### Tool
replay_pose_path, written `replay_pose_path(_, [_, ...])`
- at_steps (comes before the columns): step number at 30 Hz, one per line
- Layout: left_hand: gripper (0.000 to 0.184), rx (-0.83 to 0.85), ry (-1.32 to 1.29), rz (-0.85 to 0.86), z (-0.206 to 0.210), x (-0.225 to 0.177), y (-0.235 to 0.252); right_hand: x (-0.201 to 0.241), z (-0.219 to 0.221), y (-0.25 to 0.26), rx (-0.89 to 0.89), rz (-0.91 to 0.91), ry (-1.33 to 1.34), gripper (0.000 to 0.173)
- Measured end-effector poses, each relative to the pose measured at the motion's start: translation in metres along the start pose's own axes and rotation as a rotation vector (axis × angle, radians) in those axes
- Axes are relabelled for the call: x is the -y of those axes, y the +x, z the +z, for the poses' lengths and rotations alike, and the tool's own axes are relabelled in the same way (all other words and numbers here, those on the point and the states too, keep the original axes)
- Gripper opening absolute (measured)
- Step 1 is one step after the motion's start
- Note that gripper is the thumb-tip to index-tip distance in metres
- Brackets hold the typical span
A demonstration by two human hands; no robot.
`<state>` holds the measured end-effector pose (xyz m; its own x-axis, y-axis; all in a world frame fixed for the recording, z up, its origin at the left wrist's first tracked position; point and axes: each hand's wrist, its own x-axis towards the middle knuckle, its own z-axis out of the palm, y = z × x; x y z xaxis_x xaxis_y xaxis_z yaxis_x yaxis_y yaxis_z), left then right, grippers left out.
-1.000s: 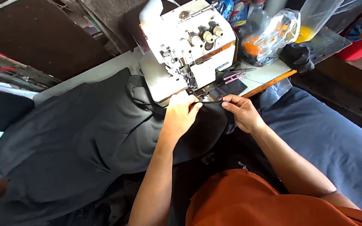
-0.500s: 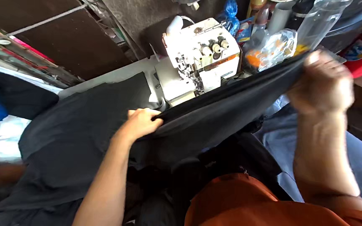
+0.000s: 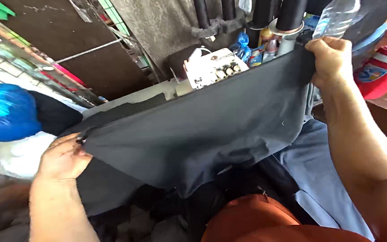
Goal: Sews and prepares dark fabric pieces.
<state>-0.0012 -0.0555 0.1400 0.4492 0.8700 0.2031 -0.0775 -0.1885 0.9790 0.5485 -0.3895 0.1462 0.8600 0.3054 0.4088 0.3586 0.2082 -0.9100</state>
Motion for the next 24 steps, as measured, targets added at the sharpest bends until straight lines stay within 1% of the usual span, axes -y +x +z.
replay_pose_path(2, [0.038,-0.058,-0.104,-0.025,0.0,0.013,0.0,-0.005,0.007,-0.005,0.009,0.045,-0.005,0.011])
replay_pose_path(4, [0.039,-0.112,-0.153,-0.024,0.007,0.016,-0.005,-0.009,0.011,-0.009,0.023,0.063,0.002,0.01])
replay_pose_path(6, [0.041,-0.148,-0.143,0.003,0.013,0.015,-0.01,-0.013,0.013,-0.012,0.032,0.07,0.019,0.01])
replay_pose_path(8, [0.043,-0.15,-0.138,0.016,0.015,0.013,-0.012,-0.016,0.014,-0.014,0.031,0.093,0.016,0.01])
replay_pose_path(11, [0.042,-0.161,-0.143,0.002,0.013,0.013,-0.01,-0.022,0.015,-0.014,0.029,0.133,0.003,0.008])
replay_pose_path(13, [0.039,-0.203,-0.132,-0.016,0.021,0.009,-0.013,-0.025,0.017,-0.014,0.032,0.153,-0.007,0.006])
replay_pose_path(16, [0.031,-0.246,-0.026,-0.049,0.03,0.001,-0.014,-0.022,0.02,-0.019,0.023,0.182,0.01,0.003])
replay_pose_path(17, [0.027,-0.285,0.056,-0.045,0.032,-0.001,-0.013,-0.017,0.022,-0.026,0.026,0.19,0.044,0.002])
replay_pose_path(18, [0.022,-0.365,0.172,-0.025,0.033,-0.003,-0.01,-0.007,0.023,-0.039,0.06,0.195,0.096,0.003])
replay_pose_path(19, [0.018,-0.481,0.272,0.029,0.032,-0.003,-0.006,0.009,0.025,-0.061,0.141,0.187,0.169,0.007])
replay_pose_path(20, [0.017,-0.602,0.305,0.109,0.03,-0.001,-0.003,0.029,0.026,-0.092,0.295,0.156,0.237,0.012])
replay_pose_path(21, [0.019,-0.686,0.267,0.187,0.03,0.001,-0.007,0.046,0.024,-0.132,0.541,0.104,0.29,0.015])
replay_pose_path(22, [0.022,-0.679,0.165,0.271,0.039,0.001,-0.024,0.058,0.018,-0.172,0.89,0.032,0.348,0.017])
replay_pose_path(23, [0.028,-0.596,0.078,0.28,0.071,-0.008,-0.063,0.068,0.016,-0.206,1.25,-0.034,0.427,0.019])
replay_pose_path(24, [0.038,-0.602,-0.052,0.132,0.14,-0.034,-0.117,0.076,0.02,-0.23,1.485,-0.131,0.478,0.024])
